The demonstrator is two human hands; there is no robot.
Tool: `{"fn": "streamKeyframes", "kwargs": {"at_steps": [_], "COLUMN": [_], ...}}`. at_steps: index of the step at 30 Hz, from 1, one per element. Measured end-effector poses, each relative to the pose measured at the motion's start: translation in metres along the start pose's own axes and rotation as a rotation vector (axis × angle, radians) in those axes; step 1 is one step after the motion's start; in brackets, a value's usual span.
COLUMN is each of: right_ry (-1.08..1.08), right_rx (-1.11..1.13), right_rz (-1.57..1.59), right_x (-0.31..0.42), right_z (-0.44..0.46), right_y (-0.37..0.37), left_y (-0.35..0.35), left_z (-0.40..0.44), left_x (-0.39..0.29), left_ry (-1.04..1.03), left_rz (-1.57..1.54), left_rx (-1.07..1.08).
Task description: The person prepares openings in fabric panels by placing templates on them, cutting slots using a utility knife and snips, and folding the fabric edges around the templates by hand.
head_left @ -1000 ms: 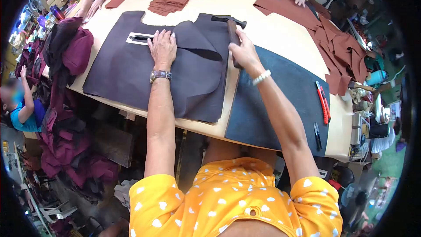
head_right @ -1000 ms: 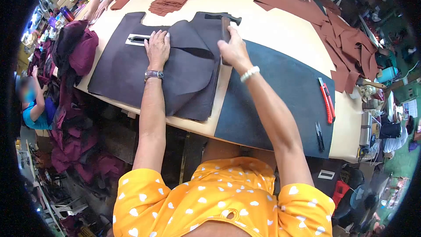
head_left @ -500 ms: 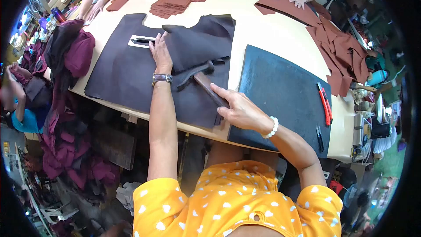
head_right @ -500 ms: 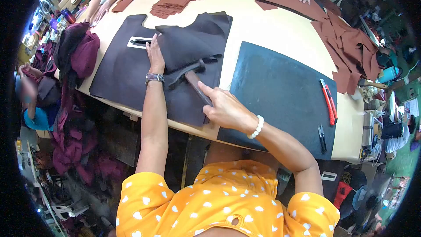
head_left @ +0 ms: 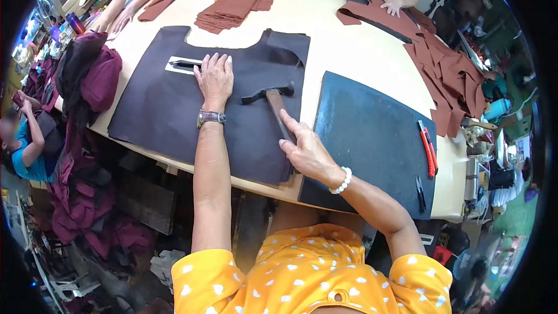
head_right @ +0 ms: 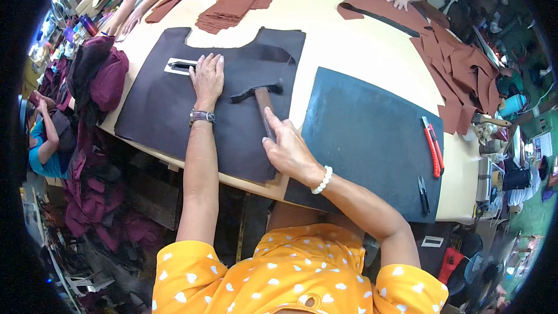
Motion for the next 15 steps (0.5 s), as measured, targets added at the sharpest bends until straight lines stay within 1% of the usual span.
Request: {"fn": "streamKeyframes", "kwargs": {"at_steps": [4, 8, 9, 11, 13, 14, 15], "right_ry": [0.015, -0.068, -0.051, -0.105, -0.013, 0.095, 0.129], "right_rx": [-0.111, -0.189, -0.260, -0.393, -0.369, -0.405, -0.315], "right_rz": [-0.065, 0.017, -0.093, -0.201, -0.443, -0.475, -0.404], "right_x": [-0.006, -0.028, -0.026, -0.034, -0.009, 0.011, 0.019], "right_z": [0.026, 0.086, 0.096, 0.112, 0.104, 0.084, 0.067], "right_y": [0.006, 0.016, 0.023, 0.030, 0.028, 0.026, 0.021], "left_y": [-0.002, 0.001, -0.001, -0.001, 0.004, 0.006, 0.005], "left_z": [0.000, -0.002, -0.001, 0.000, 0.000, 0.000, 0.003], "left_x": [0.001, -0.004, -0.004, -0.005, -0.011, -0.015, -0.012], "left_ry": [-0.040, -0.074, -0.082, -0.108, -0.161, -0.202, -0.255], "left_rz": [0.051, 0.089, 0.120, 0.165, 0.191, 0.197, 0.188], "left_rx": [-0.029, -0.061, -0.066, -0.081, -0.101, -0.108, -0.134]}}
Point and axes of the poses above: each hand's wrist, its own z-axis towards the middle knuckle, its own y-axis out of the back of the hand, x = y × z, the point moved 10 cm from there along z, towards the middle knuckle
